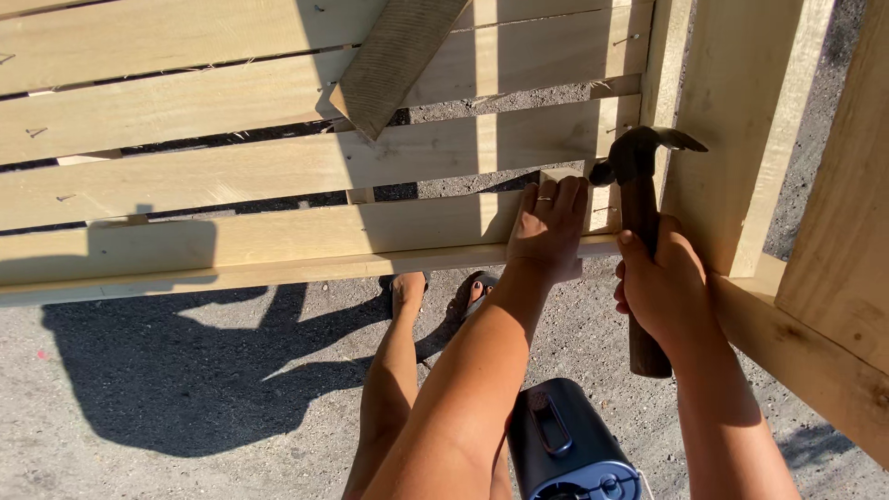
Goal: The person hammers nails into the wooden slats of a bed frame outdoors. They take nails from a small cardboard box, position them on the slats, and drive them in with a claw hammer, working along the frame and steadying the wood with the other hand.
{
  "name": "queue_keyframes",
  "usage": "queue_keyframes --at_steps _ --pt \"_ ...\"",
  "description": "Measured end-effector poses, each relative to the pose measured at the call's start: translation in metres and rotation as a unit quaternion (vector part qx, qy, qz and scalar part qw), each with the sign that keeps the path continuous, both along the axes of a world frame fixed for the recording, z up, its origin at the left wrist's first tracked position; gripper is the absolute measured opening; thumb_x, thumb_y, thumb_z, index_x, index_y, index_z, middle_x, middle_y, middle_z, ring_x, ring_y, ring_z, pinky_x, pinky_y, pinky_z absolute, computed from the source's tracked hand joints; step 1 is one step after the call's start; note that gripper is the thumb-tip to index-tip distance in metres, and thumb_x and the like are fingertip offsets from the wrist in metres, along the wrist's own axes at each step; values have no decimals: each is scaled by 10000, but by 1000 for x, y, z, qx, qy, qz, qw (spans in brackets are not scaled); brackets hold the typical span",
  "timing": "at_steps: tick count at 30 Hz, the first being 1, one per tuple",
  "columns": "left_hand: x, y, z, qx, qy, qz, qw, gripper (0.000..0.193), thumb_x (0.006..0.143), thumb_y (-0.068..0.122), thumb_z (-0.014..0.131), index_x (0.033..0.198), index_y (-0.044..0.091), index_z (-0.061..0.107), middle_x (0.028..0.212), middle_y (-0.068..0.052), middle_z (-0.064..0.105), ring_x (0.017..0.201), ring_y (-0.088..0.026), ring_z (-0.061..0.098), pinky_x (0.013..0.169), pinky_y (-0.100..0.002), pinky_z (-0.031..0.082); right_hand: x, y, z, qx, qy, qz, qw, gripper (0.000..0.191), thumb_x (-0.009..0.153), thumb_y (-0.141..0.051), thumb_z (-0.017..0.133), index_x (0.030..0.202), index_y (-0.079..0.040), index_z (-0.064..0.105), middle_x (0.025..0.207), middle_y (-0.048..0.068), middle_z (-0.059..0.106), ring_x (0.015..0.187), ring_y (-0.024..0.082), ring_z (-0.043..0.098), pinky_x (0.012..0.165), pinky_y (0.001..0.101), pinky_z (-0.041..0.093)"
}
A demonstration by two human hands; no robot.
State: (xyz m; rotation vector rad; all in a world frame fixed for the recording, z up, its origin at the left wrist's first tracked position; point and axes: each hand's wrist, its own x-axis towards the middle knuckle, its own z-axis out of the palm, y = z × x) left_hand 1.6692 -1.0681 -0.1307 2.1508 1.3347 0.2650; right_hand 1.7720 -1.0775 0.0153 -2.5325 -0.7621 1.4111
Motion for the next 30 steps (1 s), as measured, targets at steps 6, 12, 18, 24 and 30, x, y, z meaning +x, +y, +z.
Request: queue_keyframes --at_steps 6,12,18,24,30 --pt "-2 4 1 9 15 -17 1000 893 450 212 840 1272 0 564 1190 -114 497 1118 -307 517 996 -450 434 1 -36 -12 172 -45 47 983 190 1058 -162 551 1095 10 481 682 40 560 488 131 549 431 320 454" --pt "-1 4 -3 44 58 -18 997 925 484 210 832 1331 -22 541 1209 -130 492 1124 -336 510 1017 -483 431 -9 -85 -21 216 -139 28 966 275 1083 -260 599 1074 5 531 636 84 594 521 191 610 503 344 486" --pt "2 2 -9 53 38 -16 998 974 446 209 826 1348 -23 539 1242 -144 494 1149 -367 509 1019 -507 424 -10 -130 -47 274 -197 39 940 332 1072 -315 646 1062 0 542 647 90 634 590 193 676 605 327 531" --pt "-1 5 -12 36 26 -12 999 965 448 206 835 1340 -9 536 1257 -129 494 1139 -335 511 1036 -516 438 -13 -138 -77 293 -122 -31 948 341 1052 -305 620 1112 15 519 663 101 621 553 211 631 550 316 503" --pt "-4 6 -4 33 45 -28 998 1004 480 219 847 1391 -39 513 1247 -132 485 1120 -326 505 998 -489 447 -9 -140 -84 267 -253 89 926 360 1067 -293 658 1187 29 554 819 199 681 707 303 692 661 362 538"
